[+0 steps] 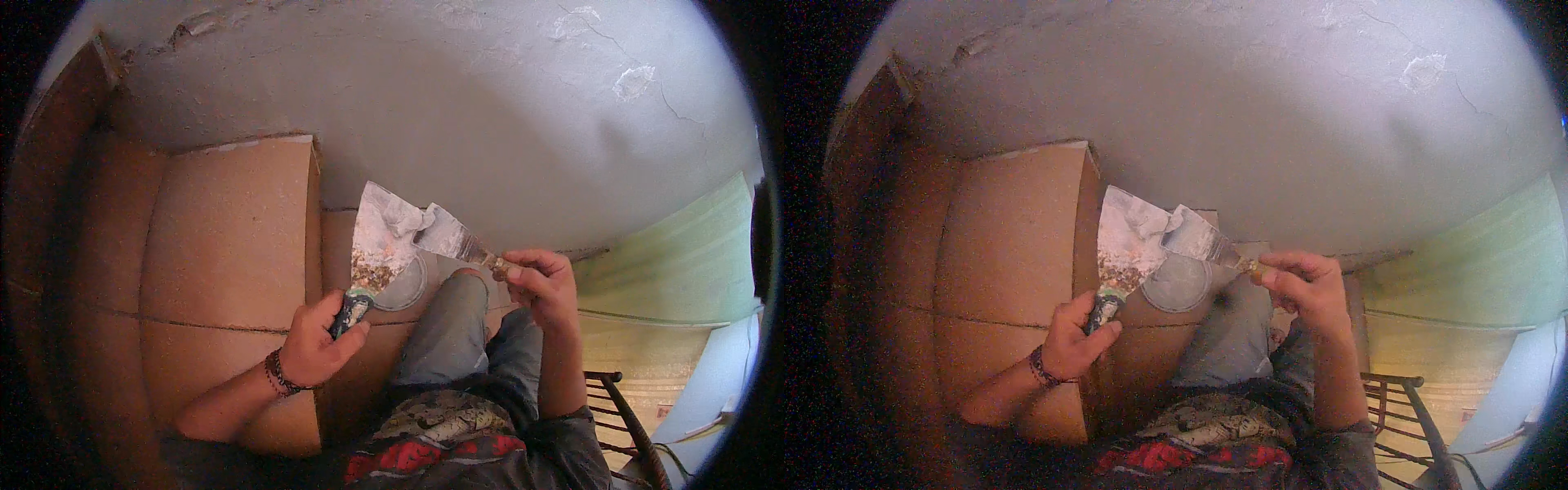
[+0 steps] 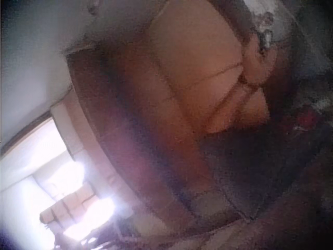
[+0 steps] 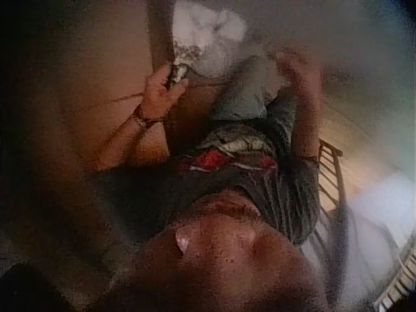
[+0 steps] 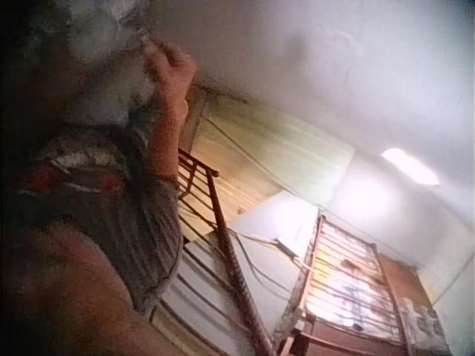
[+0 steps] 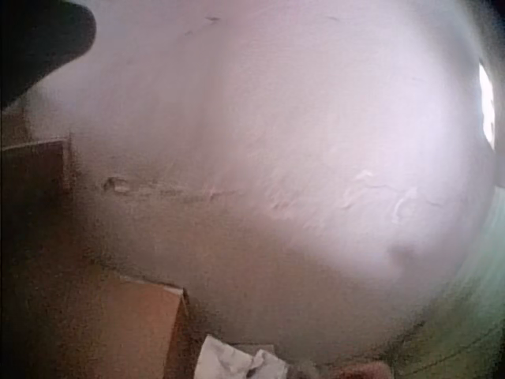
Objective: The person applies white filler paste to a cracked wall using a small putty knife and a larger trowel. They repeatedly scoop paste from a container and smooth it over the damaged area on a stairwell wall.
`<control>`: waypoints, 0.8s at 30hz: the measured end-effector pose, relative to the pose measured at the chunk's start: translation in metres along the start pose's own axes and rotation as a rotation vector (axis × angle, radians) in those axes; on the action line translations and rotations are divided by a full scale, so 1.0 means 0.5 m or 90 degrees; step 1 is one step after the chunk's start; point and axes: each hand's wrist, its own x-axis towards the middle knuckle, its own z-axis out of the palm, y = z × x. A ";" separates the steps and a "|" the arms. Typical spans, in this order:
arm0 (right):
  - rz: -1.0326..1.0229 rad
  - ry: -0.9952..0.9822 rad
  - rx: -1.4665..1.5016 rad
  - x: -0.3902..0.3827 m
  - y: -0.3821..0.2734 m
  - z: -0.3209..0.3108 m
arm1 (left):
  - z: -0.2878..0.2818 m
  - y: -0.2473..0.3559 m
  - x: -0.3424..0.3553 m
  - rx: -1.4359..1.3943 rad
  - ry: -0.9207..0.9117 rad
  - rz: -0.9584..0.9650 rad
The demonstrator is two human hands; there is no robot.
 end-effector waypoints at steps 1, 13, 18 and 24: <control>-0.005 -0.001 0.022 0.002 0.022 0.007 | 0.000 0.000 -0.001 0.016 0.006 0.017; -0.017 0.026 0.315 -0.012 0.139 0.132 | -0.025 -0.041 0.028 0.355 0.071 0.179; 0.070 -0.004 0.364 -0.043 0.068 0.127 | -0.064 -0.057 0.031 0.561 0.086 0.290; 0.114 -0.019 0.377 -0.067 0.051 0.065 | -0.073 -0.021 0.045 0.676 0.090 0.362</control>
